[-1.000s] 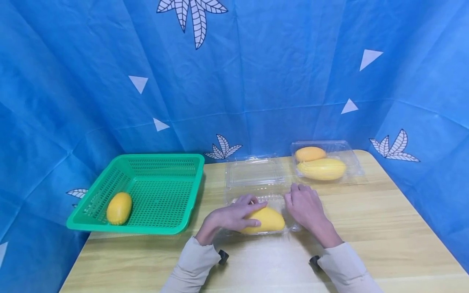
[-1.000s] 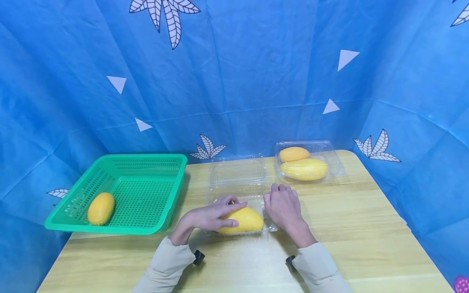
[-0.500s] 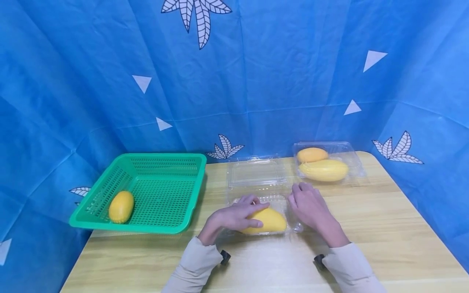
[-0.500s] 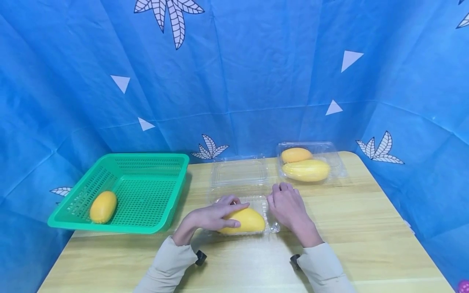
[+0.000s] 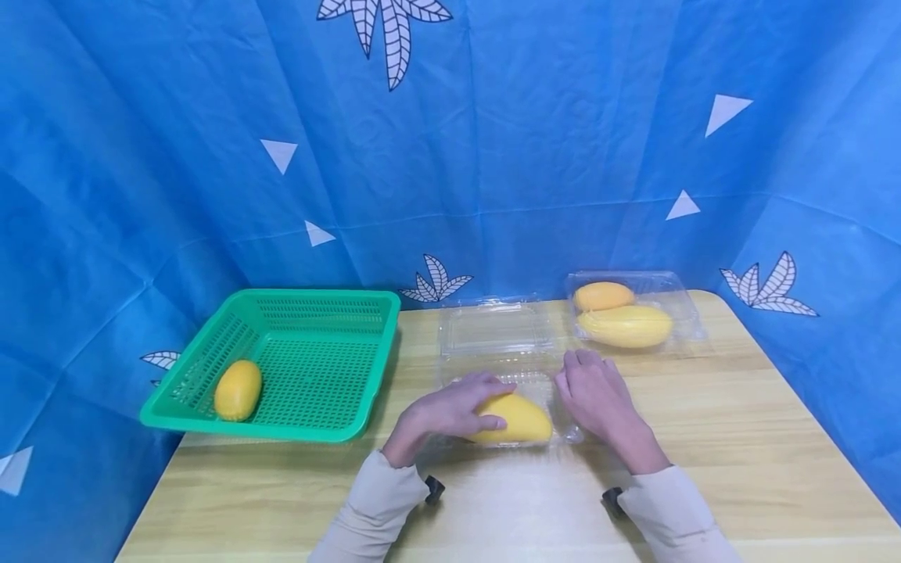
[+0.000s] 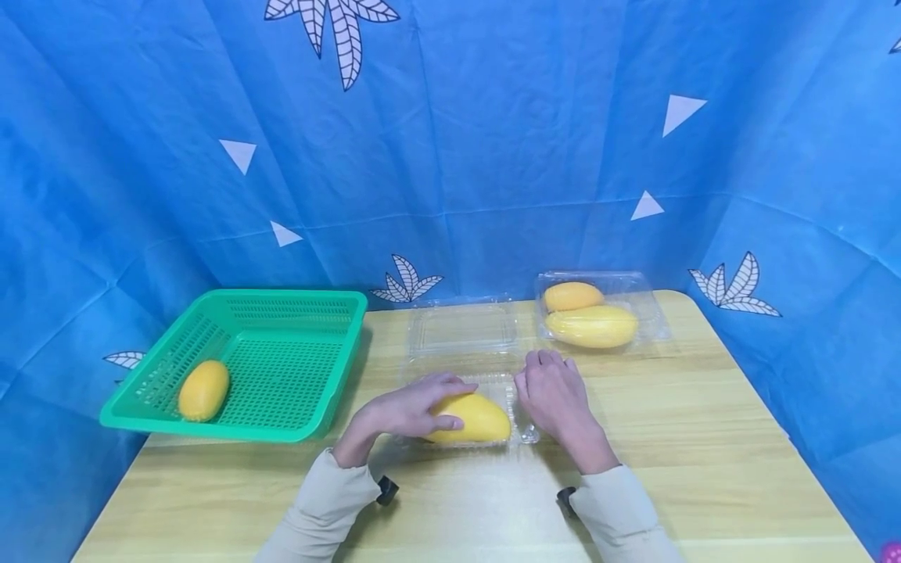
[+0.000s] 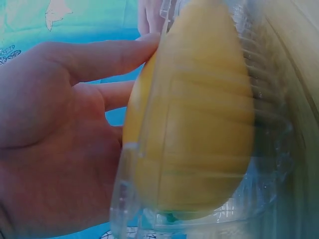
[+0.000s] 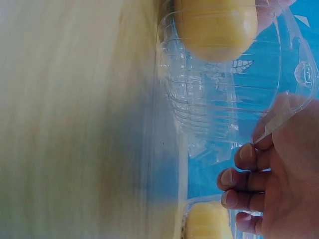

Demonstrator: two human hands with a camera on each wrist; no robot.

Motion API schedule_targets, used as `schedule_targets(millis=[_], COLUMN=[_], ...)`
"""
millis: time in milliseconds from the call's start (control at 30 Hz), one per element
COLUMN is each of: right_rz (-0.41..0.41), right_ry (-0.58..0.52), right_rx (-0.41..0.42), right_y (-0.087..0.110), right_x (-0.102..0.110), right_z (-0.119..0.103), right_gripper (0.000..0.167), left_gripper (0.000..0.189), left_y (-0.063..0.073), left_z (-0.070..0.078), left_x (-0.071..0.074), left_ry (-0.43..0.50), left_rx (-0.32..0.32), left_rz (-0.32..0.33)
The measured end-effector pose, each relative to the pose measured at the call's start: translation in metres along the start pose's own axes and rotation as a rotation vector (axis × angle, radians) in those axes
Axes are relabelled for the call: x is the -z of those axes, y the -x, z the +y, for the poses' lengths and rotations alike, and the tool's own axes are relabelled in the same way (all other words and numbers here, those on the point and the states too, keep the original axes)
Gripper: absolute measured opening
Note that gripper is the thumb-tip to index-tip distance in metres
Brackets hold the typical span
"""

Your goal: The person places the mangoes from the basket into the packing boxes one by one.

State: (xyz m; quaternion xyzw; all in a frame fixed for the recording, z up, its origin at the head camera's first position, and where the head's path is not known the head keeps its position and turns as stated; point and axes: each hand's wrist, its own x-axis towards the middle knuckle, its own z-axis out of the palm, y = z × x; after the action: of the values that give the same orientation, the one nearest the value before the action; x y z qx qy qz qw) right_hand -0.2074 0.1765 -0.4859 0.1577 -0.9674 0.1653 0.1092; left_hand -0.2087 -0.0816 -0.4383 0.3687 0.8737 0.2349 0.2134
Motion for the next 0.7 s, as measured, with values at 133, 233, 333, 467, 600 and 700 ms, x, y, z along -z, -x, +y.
schedule_targets(millis=[133,233,333,467,600,700], right_rz=[0.001,-0.009,-0.021,-0.029,-0.026,-0.01], right_ry=[0.001,-0.005,-0.021,-0.04,-0.04,-0.05], right_rx=[0.008,0.014,0.014,0.007,-0.008,-0.002], right_y=[-0.004,-0.006,-0.007,-0.004,-0.001,0.0], right_x=[-0.003,-0.006,-0.009,-0.005,0.003,0.002], right_z=[-0.004,-0.008,-0.01,-0.006,0.001,0.001], right_gripper=[0.021,0.02,0.02,0.021,0.022,0.022], left_gripper=[0.059,0.06,0.06,0.055,0.05,0.047], left_y=[0.008,0.018,0.029,0.04,0.046,0.055], left_z=[-0.001,-0.002,-0.003,0.003,0.013,0.017], left_x=[0.005,0.011,0.018,0.032,0.048,0.061], left_ry=[0.019,0.065,0.099,0.071,0.026,0.015], left_rx=[-0.019,-0.032,-0.031,-0.051,-0.083,-0.091], left_rz=[0.003,0.009,0.028,0.072,0.161,0.248])
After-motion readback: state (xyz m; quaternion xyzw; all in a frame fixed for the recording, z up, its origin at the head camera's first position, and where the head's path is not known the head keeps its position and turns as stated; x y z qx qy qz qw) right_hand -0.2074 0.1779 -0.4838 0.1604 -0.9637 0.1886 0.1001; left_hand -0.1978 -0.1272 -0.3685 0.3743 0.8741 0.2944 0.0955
